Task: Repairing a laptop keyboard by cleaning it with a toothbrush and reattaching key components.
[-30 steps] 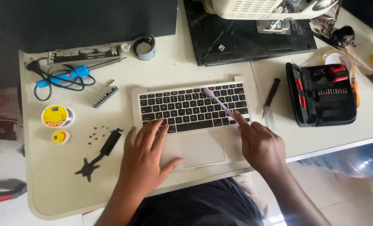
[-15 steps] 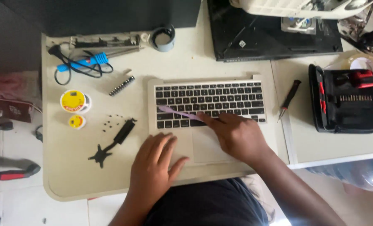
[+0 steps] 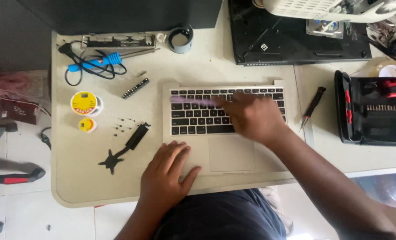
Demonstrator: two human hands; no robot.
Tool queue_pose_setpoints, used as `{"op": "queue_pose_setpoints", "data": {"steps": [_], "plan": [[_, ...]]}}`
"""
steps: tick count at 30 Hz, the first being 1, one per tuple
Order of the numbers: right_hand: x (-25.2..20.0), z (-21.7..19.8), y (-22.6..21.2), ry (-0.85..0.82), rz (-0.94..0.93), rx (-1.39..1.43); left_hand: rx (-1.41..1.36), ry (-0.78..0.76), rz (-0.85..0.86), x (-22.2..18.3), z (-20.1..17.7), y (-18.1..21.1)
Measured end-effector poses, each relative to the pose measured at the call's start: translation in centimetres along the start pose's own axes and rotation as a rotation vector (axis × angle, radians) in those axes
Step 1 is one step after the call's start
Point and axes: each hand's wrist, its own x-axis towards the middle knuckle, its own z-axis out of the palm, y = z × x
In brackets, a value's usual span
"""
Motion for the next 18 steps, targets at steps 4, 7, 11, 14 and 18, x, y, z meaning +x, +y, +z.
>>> {"op": "queue_pose_setpoints", "data": {"steps": [4, 7, 11, 14, 18], "plan": [[-0.2, 0.2, -0.4, -0.027, -0.097, 0.144, -0.018, 0.003, 0.001, -0.2, -0.1, -0.1], [1.1, 0.6, 2.1, -0.003, -0.010, 0.050, -0.022, -0.029, 0.021, -0.4, -0.2, -0.3], [1.3, 0.2, 1.0, 0.050, -0.203, 0.040, -0.021, -0.003, 0.027, -0.4, -0.2, -0.1], [1.3, 1.0, 2.2, -0.039, -0.144, 0.048, -0.008, -0.024, -0.010, -0.2, -0.1, -0.2], [0.8, 1.4, 1.7, -0.006, -0.080, 0.030, -0.006, -0.038, 0.002, -0.7, 0.0, 0.0]]}}
